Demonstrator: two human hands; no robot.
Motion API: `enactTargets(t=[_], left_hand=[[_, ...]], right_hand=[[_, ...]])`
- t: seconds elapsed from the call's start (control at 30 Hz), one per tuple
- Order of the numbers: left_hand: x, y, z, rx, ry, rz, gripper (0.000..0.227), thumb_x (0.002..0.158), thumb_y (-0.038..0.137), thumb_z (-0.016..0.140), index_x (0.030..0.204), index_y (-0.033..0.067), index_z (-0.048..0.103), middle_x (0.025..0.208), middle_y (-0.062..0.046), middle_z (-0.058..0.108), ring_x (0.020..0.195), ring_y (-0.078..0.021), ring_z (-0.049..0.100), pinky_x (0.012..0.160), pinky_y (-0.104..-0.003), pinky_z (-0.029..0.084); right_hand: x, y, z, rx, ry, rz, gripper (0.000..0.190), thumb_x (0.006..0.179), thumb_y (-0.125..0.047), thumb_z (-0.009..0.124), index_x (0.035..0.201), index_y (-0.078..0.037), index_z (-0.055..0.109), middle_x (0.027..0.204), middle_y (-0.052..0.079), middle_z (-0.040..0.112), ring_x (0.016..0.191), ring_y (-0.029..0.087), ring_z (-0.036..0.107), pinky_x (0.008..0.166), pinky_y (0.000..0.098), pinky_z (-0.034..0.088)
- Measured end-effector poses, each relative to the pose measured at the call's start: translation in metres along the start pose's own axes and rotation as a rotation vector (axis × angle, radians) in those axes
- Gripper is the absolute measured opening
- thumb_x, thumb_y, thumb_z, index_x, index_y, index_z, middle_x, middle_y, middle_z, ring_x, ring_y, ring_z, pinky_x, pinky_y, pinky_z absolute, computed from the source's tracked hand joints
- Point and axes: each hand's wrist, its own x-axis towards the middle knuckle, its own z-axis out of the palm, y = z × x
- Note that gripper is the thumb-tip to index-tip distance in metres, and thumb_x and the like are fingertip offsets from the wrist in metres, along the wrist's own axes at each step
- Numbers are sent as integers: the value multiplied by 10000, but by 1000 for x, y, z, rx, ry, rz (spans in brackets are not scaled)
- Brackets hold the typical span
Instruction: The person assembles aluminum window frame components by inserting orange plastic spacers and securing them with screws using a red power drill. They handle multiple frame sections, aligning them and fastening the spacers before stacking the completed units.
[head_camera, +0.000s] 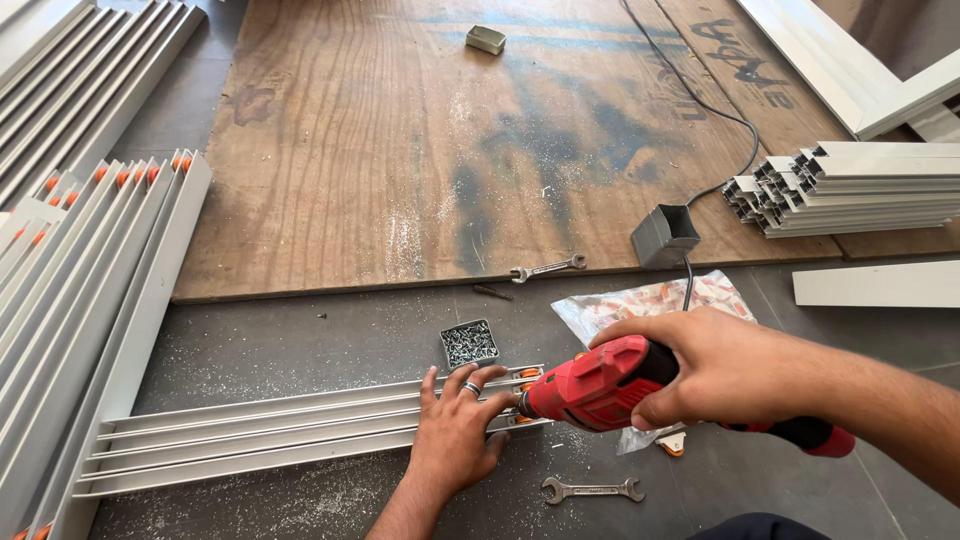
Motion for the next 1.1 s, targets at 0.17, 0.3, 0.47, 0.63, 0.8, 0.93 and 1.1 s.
enactTargets(t=[0.17, 0.3, 0.47, 0.63, 0.8, 0.93, 1.1], left_hand=[[1, 3, 0, -16, 13, 7, 490, 826, 307, 808, 1277, 374, 630, 1558, 78, 399, 1478, -229, 268, 1203, -691, 12], [0, 5, -3, -21, 6, -1, 469, 817, 304, 808, 1251, 386, 649, 1551, 103, 416, 1477, -225, 275, 1210, -680, 18], [2, 7, -2, 11, -18, -10, 481, 817, 312, 813, 1263, 380, 644, 1552, 93, 408, 1475, -221, 252, 1208, -676, -5], [4, 7, 0, 21, -47, -30, 500, 826, 311, 805, 1289, 393, 637, 1564, 101, 397, 1490, -204, 230, 1212, -671, -14], [8, 9, 1, 58, -78, -50, 497, 843, 329, 798, 1306, 391, 626, 1581, 107, 381, 1498, -203, 216, 1214, -676, -22], [8, 8, 2, 73, -72, -46, 507, 844, 333, 796, 1315, 394, 618, 1581, 100, 379, 1492, -213, 215, 1203, -686, -13], [8, 9, 4, 71, -45, -34, 514, 835, 325, 795, 1313, 400, 621, 1573, 106, 390, 1485, -220, 231, 1200, -686, 3]], right_hand=[[-5, -5, -3, 9, -22, 71, 792, 656, -290, 901, 1398, -337, 627, 1054, 37, 783, 948, 175, 794, 878, 337, 580], [-4, -4, 0, -33, -19, 52, 786, 653, -309, 898, 1393, -324, 634, 1047, 45, 805, 954, 179, 789, 885, 332, 578], [5, 3, 10, -3, -23, -17, 773, 639, -322, 883, 1372, -272, 641, 1071, 46, 809, 971, 198, 783, 887, 344, 604], [12, 1, 12, -74, -15, -62, 807, 622, -349, 906, 1381, -268, 642, 1107, 61, 785, 1021, 206, 769, 916, 348, 579], [12, -5, 8, -113, -23, -34, 778, 621, -340, 893, 1354, -266, 644, 1070, 78, 783, 1014, 226, 764, 912, 350, 578], [11, -10, 6, -118, -37, 12, 787, 620, -335, 894, 1362, -270, 638, 1079, 78, 778, 1020, 227, 764, 915, 354, 582], [9, -13, 4, -154, -32, 5, 789, 622, -336, 903, 1363, -269, 639, 1103, 74, 770, 1056, 222, 744, 935, 354, 566]])
